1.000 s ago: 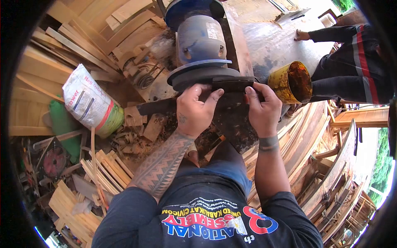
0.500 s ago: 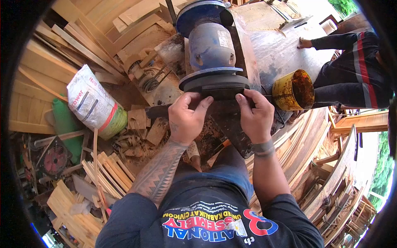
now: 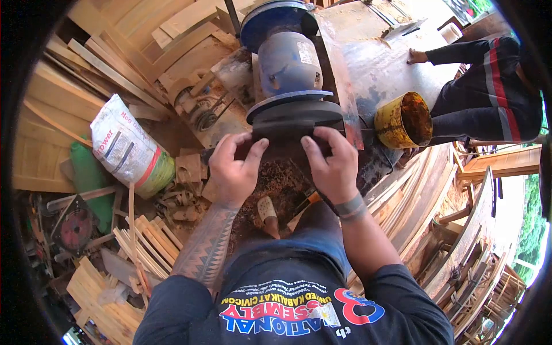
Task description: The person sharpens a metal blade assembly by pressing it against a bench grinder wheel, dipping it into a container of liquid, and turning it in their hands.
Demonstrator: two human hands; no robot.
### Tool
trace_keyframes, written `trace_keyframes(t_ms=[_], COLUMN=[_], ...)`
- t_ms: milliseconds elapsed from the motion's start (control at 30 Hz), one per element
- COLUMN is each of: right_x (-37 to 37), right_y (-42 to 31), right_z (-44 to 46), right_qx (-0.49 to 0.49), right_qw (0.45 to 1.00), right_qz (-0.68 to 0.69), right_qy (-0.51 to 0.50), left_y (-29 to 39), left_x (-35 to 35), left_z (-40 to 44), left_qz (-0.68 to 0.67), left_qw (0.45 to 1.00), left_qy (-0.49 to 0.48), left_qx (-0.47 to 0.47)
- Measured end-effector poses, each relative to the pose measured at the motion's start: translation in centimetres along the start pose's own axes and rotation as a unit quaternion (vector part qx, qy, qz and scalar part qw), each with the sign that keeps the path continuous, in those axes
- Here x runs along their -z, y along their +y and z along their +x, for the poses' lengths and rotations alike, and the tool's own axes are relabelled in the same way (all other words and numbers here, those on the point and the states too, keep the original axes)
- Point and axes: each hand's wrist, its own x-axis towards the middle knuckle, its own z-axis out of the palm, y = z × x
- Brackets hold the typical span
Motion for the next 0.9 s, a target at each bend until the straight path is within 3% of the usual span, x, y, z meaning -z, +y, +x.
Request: trace_keyframes(t_ms=[67, 100, 133, 200, 267, 333, 600, 700, 900], right_x=[0.5, 0.3, 0.4, 0.2, -0.4, -0.1, 0.5, 1.3, 2.2], right_y=[0.1, 2.9, 2.6, 2.0, 1.6, 1.3, 0.3, -0.7, -1.3], right_z=[-2.0, -3.7, -4.6, -6.7, -8.5, -9.7, -10.9, -10.6, -10.1], right_qx=[-0.056, -0.099, -0.145, -0.225, -0.237, -0.283, -0.252, -0.240, -0.187], right_qw=[0.995, 0.975, 0.932, 0.780, 0.715, 0.634, 0.651, 0.647, 0.641], right_qz=[0.082, 0.191, 0.329, 0.581, 0.653, 0.706, 0.693, 0.700, 0.715], right_qy=[-0.022, -0.047, -0.054, -0.063, -0.082, -0.143, -0.179, -0.185, -0.206], left_y=[1.8, 2.5, 2.9, 3.7, 4.6, 4.9, 6.3, 7.4, 7.9], left_x=[2.2, 3.1, 3.7, 4.0, 4.5, 3.9, 3.9, 4.6, 4.0], left_z=[-0.6, -1.1, -1.8, -3.4, -4.9, -5.5, -7.6, -7.2, -7.4], left_qz=[0.031, 0.049, 0.068, 0.004, -0.020, -0.076, -0.061, -0.035, -0.084], left_qw=[0.993, 0.982, 0.966, 0.943, 0.919, 0.889, 0.877, 0.871, 0.880], left_qy=[-0.055, -0.073, -0.092, -0.129, -0.189, -0.188, -0.202, -0.255, -0.213], left_qx=[-0.102, -0.167, -0.231, -0.306, -0.346, -0.410, -0.431, -0.418, -0.417])
